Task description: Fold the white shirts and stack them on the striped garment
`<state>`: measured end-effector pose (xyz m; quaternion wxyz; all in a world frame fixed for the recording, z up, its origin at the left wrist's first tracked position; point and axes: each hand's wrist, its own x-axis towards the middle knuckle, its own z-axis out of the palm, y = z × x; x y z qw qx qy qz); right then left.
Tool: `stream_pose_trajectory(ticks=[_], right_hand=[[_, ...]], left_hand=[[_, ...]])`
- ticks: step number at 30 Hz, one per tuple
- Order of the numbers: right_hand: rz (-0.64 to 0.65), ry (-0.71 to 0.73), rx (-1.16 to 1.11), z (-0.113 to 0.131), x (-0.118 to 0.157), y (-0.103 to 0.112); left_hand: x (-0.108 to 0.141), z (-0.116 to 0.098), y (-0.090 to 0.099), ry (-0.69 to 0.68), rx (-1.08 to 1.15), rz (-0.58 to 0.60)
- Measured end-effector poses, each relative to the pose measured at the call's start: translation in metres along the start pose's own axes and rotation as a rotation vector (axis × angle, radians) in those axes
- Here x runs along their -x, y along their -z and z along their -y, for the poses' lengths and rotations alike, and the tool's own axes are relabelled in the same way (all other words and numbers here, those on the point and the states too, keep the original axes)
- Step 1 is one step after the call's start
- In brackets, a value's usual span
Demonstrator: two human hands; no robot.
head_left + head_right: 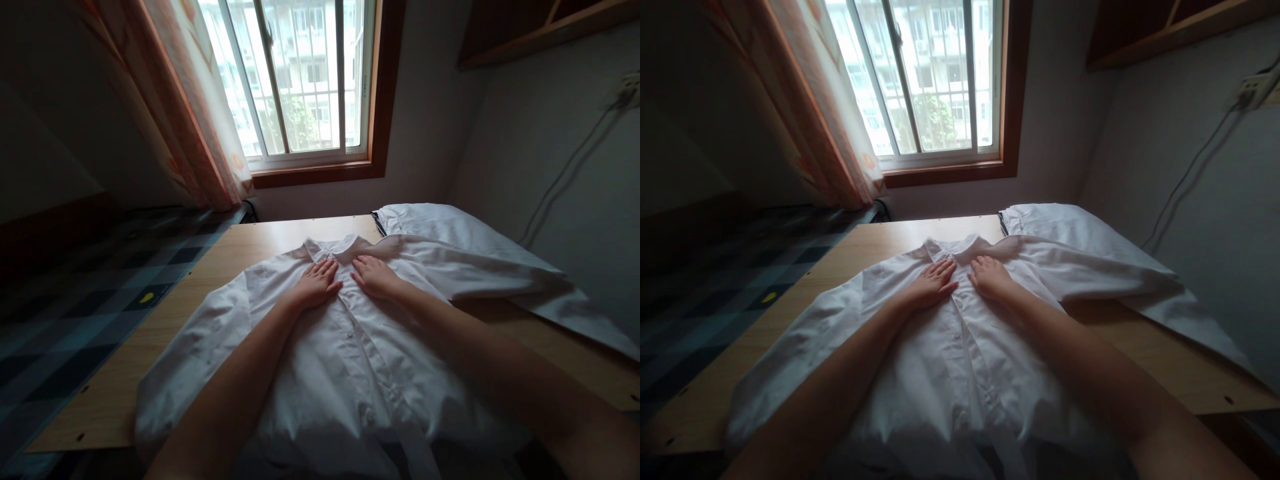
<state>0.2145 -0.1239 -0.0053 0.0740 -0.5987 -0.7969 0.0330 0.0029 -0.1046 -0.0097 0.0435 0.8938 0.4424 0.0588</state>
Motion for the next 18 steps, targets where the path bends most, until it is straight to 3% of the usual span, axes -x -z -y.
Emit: stream_pose_trajectory(ticks=[5,18], right_hand=[[0.041,-0.161,-0.064,-0.006,-0.027,-0.009],[0.018,-0.298,-0.013,-0.039,-0.061,-0.016]], left_hand=[[0.000,0.001,-0.002,-0.007,0.007,0.000],[0.001,0.000,-0.002,0.000,0.004,0.009]])
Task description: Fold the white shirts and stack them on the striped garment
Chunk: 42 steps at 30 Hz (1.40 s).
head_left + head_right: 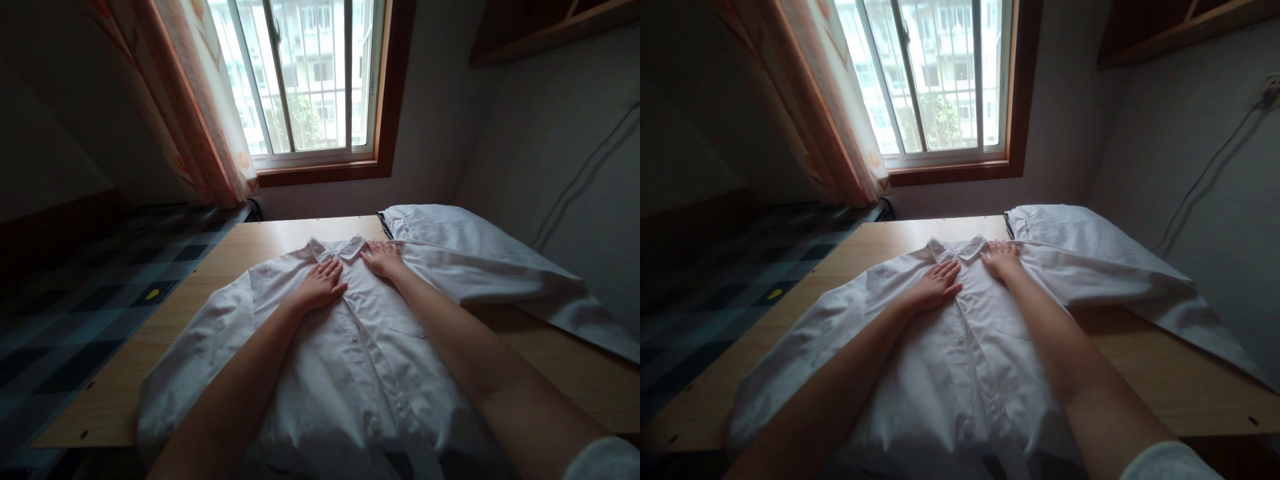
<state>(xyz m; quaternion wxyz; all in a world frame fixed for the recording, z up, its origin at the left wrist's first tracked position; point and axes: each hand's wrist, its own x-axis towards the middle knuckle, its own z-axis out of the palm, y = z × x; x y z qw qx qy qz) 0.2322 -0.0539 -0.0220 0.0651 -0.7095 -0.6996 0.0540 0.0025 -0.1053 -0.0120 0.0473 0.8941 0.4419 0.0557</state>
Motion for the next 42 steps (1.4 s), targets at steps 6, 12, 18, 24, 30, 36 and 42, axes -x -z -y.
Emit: stream_pose_trajectory(ticks=[6,12,18,24,30,36,42], right_hand=[[-0.014,-0.062,-0.058,0.002,-0.003,0.000],[-0.096,-0.101,-0.062,0.005,0.004,0.002],[-0.150,0.043,0.011,0.016,0.035,0.015],[0.074,0.203,-0.117,0.033,0.091,0.020],[0.052,0.246,-0.027,0.013,0.128,0.006],[0.055,0.330,0.013,0.001,0.138,0.017],[-0.008,0.421,-0.045,0.015,0.117,0.037]], left_hand=[[0.001,-0.001,0.002,0.011,0.020,0.004],[0.001,-0.003,0.005,0.021,0.020,0.020],[0.001,-0.004,0.006,0.027,0.006,0.031],[0.001,-0.009,0.009,0.058,-0.027,0.063],[0.002,-0.013,0.013,0.066,-0.062,0.100],[0.001,-0.011,0.010,0.061,-0.065,0.073],[0.000,-0.008,0.006,0.060,-0.053,0.037]])
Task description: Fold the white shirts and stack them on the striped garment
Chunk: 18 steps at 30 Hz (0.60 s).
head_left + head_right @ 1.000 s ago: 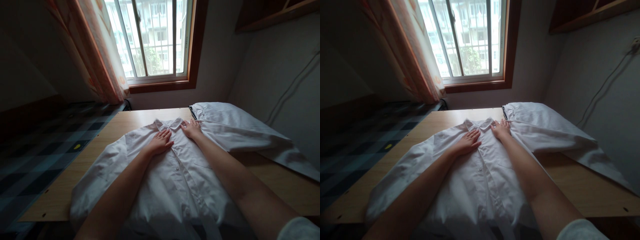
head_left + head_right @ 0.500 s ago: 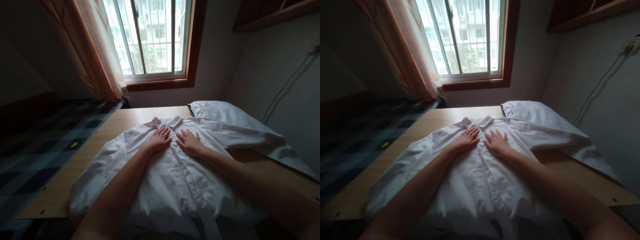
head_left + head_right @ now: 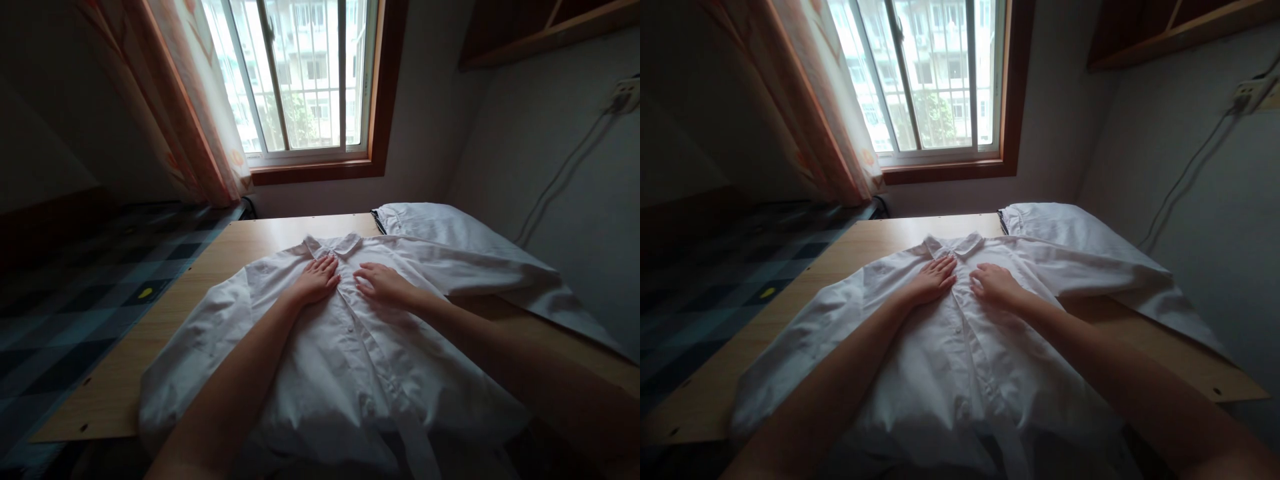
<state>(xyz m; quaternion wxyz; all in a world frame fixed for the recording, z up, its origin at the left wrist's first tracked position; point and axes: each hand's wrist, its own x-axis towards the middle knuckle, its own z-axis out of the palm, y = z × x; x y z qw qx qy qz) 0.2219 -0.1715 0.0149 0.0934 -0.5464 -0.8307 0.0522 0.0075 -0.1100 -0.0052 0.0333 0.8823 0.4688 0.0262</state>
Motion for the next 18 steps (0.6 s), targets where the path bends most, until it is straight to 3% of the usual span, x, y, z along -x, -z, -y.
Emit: stream_pose_trajectory(ticks=[7,13,16,18], right_hand=[[-0.073,-0.116,-0.079,0.021,-0.012,-0.031],[-0.106,-0.019,-0.117,0.017,-0.006,-0.038],[-0.098,-0.003,-0.130,0.015,-0.006,-0.037],[-0.092,0.002,-0.129,0.015,-0.006,-0.037]], left_hand=[[0.002,0.001,0.000,-0.031,-0.009,-0.011],[0.003,0.004,-0.003,-0.067,-0.029,-0.068],[0.003,0.006,-0.005,-0.071,-0.049,-0.182],[0.003,0.008,-0.007,0.019,-0.077,-0.304]])
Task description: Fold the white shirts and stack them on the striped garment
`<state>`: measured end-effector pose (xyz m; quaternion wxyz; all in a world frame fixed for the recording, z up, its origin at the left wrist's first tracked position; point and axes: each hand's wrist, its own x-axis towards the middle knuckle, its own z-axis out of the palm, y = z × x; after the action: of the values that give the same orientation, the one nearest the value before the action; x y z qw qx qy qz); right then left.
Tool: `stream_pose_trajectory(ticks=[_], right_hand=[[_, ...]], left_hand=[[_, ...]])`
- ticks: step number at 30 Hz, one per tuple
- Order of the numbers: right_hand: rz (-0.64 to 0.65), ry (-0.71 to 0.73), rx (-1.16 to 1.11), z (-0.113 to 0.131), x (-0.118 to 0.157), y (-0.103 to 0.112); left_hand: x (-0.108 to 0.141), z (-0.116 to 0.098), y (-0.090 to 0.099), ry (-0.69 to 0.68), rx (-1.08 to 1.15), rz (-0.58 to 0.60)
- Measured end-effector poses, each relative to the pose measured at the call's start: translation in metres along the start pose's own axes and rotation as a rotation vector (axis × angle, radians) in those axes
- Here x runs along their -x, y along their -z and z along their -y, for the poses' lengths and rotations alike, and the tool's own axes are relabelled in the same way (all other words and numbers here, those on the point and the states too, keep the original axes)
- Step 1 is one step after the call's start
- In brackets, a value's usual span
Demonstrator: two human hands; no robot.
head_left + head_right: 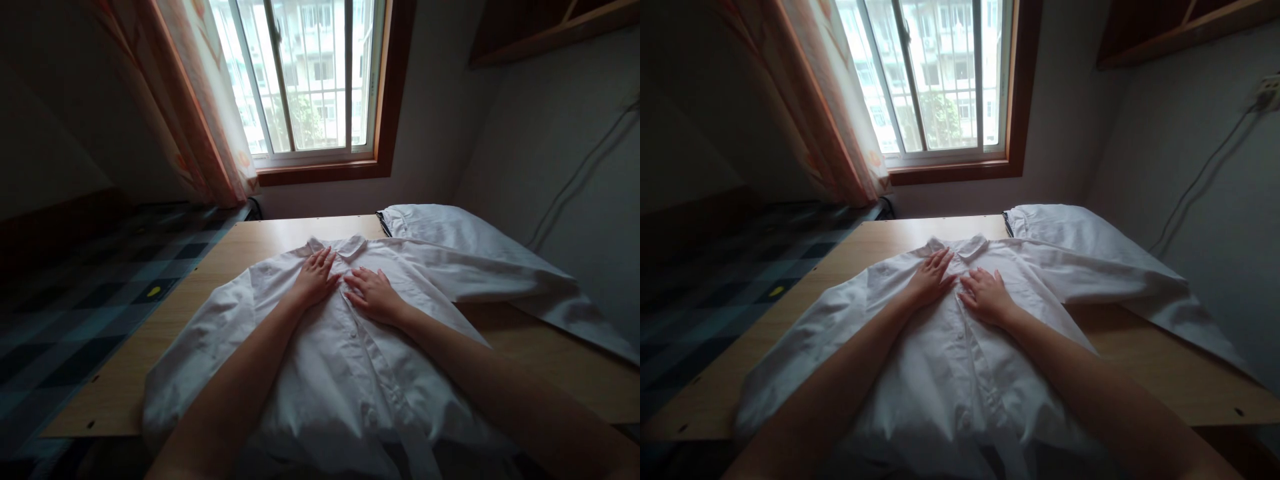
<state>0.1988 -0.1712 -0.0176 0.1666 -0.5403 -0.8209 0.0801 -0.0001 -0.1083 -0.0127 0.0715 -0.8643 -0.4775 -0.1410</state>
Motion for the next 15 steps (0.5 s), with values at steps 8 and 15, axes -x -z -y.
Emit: stream_pose_trajectory(ticks=[8,15], right_hand=[[0.026,-0.019,0.006,0.003,0.001,0.000],[0.029,-0.029,0.011,0.005,0.001,0.001]], left_hand=[[0.003,0.016,0.004,0.399,-0.105,0.145],[-0.010,0.036,0.014,0.422,-0.021,0.288]])
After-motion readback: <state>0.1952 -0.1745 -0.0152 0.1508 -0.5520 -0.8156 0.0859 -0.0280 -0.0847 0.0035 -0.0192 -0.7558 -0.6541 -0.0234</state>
